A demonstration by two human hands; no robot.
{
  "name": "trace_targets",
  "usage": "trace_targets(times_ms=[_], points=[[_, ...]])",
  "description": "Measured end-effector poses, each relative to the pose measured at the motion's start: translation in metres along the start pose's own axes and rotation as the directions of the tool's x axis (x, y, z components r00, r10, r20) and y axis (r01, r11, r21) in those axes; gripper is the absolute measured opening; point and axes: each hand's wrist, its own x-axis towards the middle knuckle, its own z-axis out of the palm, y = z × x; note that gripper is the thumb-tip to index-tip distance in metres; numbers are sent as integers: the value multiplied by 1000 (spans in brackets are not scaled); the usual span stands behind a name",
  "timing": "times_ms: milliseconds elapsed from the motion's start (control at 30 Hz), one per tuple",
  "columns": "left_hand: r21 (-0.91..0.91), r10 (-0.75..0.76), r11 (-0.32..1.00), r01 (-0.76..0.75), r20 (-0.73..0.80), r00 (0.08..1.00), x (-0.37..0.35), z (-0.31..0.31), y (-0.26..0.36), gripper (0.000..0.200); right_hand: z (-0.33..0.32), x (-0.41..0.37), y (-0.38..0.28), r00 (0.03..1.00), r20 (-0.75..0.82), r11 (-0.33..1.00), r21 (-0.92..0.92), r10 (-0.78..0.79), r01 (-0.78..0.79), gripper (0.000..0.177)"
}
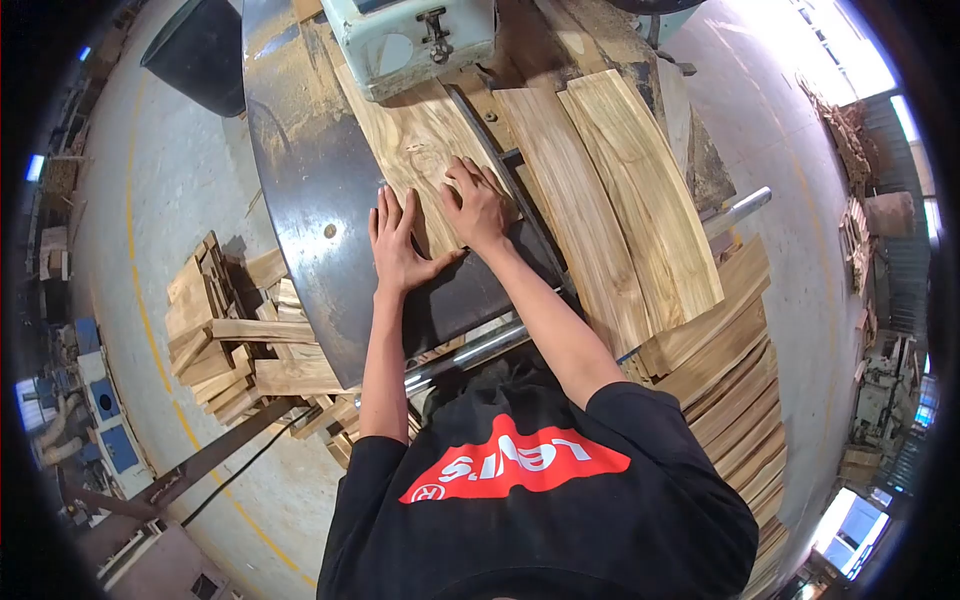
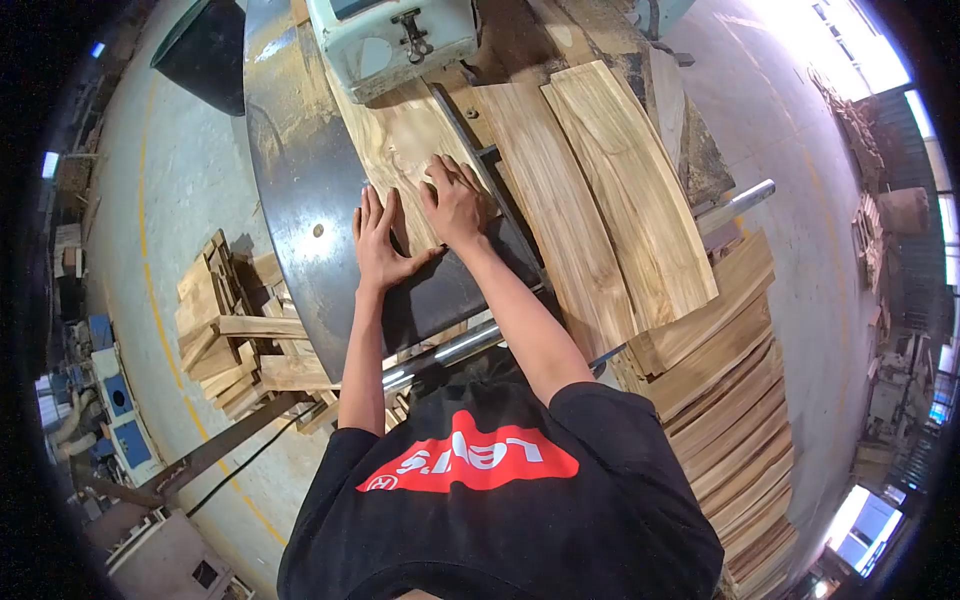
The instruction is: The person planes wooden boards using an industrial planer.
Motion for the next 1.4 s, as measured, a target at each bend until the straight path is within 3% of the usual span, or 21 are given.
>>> trace_targets(times_ms=[267,300,367,400,467,500,567,600,667,700,733,767,800,867,1033,1167,1233,1300,1400], points=[[-118,-84,991,61,-203,975,1,10,-6,112,18,44,7,994,104,998,55,36,-42,40],[-114,-91,991,67,-222,971,-4,9,-5,110,18,50,12,993,112,996,84,-37,28,45],[-112,-94,991,68,-245,965,-16,15,-6,105,38,69,49,971,220,945,328,-94,18,54],[-110,-107,991,82,-240,965,-26,14,-1,96,19,82,40,897,437,894,373,69,-250,50],[-65,-102,994,89,-228,968,-59,12,10,89,-51,77,-26,932,359,702,653,42,-284,37],[-6,-108,994,109,-203,973,-72,8,16,87,-107,66,-77,957,287,709,684,-40,-175,31],[-63,-116,992,106,-197,973,-74,4,7,80,-206,47,-164,954,48,731,654,-295,193,23],[-99,-145,987,129,-174,974,-88,8,5,77,-242,41,-190,897,-50,712,590,-439,381,26],[-431,-472,831,353,-208,857,-63,52,-21,70,-290,28,-227,723,-45,586,553,-689,593,28],[-256,-362,921,294,-284,888,-69,40,-4,76,-311,22,-244,609,-24,483,586,-793,651,29],[-64,-246,969,239,-355,902,-74,27,13,81,-324,20,-255,526,-8,404,629,-851,664,30],[-27,-300,953,302,-247,922,-66,-1,31,87,-336,17,-261,448,-1,332,670,-894,664,31],[29,-265,959,281,-252,931,-73,5,29,89,-341,13,-266,382,10,276,708,-924,650,32],[3,-262,963,270,-232,937,-76,3,21,91,-350,7,-266,289,6,193,757,-957,624,35],[-8,-311,947,320,-260,914,-74,-7,26,85,-355,8,-264,166,11,98,848,-986,521,42],[7,-253,964,267,-296,921,-69,1,26,83,-365,1,-254,119,-11,48,875,-993,482,48],[-40,-315,948,315,-256,914,-72,-4,28,82,-362,-6,-254,161,14,92,867,-987,490,52],[-32,-267,962,270,-308,913,-73,6,13,83,-365,-14,-264,220,22,132,856,-975,500,55],[-86,-323,946,311,-230,918,-73,-13,23,76,-358,-19,-267,362,23,209,848,-932,487,60]])
